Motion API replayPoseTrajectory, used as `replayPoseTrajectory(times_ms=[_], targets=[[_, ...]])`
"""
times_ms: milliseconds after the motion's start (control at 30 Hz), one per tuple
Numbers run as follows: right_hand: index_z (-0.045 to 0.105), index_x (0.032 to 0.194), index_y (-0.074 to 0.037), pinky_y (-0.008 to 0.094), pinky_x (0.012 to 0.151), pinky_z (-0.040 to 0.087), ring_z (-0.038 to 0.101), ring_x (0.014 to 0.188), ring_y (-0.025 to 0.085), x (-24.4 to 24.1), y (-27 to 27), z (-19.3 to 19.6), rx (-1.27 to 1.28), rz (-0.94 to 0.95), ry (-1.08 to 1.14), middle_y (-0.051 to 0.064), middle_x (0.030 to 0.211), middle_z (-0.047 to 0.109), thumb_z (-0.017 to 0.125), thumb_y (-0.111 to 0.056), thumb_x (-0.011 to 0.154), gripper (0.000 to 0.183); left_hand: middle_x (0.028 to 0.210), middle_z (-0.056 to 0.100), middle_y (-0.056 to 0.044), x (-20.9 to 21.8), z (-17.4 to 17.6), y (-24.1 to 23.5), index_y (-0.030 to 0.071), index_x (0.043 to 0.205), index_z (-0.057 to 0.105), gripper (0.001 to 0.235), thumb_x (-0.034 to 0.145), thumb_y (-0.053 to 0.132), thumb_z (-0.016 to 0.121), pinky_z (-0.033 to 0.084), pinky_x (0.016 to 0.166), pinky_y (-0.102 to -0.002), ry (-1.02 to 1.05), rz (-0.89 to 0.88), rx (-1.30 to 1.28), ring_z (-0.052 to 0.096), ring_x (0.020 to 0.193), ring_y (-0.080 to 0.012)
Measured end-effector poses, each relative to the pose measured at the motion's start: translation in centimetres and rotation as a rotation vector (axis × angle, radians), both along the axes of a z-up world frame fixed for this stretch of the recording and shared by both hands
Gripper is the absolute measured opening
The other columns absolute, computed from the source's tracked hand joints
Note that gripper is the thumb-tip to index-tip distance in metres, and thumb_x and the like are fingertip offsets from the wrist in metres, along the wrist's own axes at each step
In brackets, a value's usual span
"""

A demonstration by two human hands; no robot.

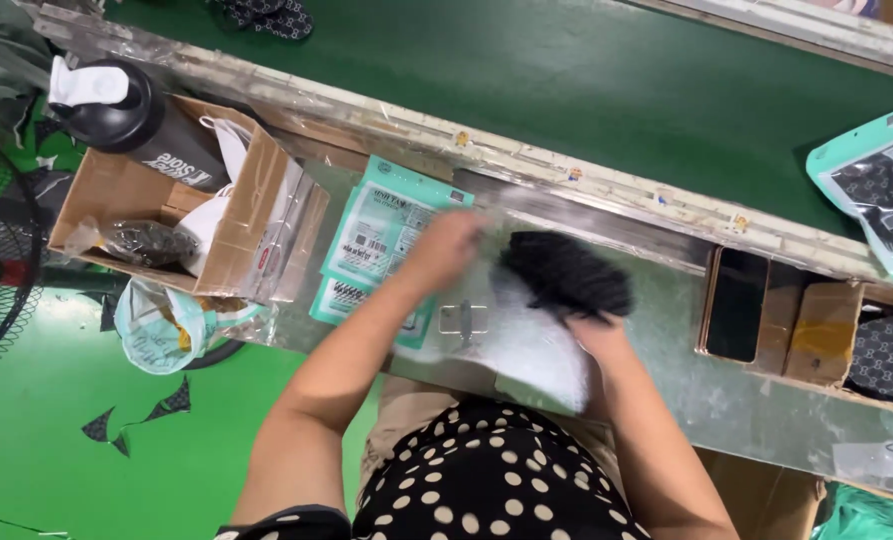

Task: Packing stacks of black patterned face masks into individual green plastic shipping envelopes.

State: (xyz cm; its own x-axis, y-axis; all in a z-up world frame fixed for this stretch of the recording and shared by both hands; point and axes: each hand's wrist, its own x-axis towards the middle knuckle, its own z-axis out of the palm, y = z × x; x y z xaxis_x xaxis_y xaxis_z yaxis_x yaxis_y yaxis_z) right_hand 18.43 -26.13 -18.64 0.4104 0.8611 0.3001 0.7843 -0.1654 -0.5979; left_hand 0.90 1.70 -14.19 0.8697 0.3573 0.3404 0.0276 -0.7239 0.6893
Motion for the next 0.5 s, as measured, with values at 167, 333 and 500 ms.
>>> replayPoseTrajectory(times_ms=[167,333,500], targets=[[0.072,0.113,-0.002,0.034,0.089,0.055,0.069,0.096,0.022,-2.5,1.3,5.9,0.027,-0.157,0.540,0.012,0.105,0.075,0.074,-0.008,0.087,0.027,0.118,0.065,-0.021,-1.2,2.1,5.6,0.007,0.113,0.070,0.023,0.091,0.015,0.070,0.051,0.091,-0.049,0.139,0.412,0.076,0.063,0.106,-0.0410],[0.070,0.123,-0.001,0.042,0.104,0.048,0.063,0.121,0.031,-2.2,1.6,6.6,0.137,0.048,-0.086,0.019,0.126,0.071,0.074,-0.005,0.088,0.036,0.116,0.063,-0.024,-0.9,-0.3,7.3,0.004,0.102,0.068,0.030,0.082,0.024,0.079,0.050,0.082,-0.052,0.258,0.365,0.076,0.062,0.098,-0.0443],[0.070,0.115,0.000,0.037,0.094,0.053,0.064,0.102,0.022,-3.1,2.0,7.8,-0.024,-0.243,0.763,0.007,0.112,0.072,0.081,-0.006,0.086,0.031,0.101,0.066,-0.020,-1.1,2.6,3.7,0.004,0.098,0.060,0.029,0.085,0.023,0.078,0.049,0.087,-0.053,0.146,0.228,0.068,0.062,0.101,-0.0438]])
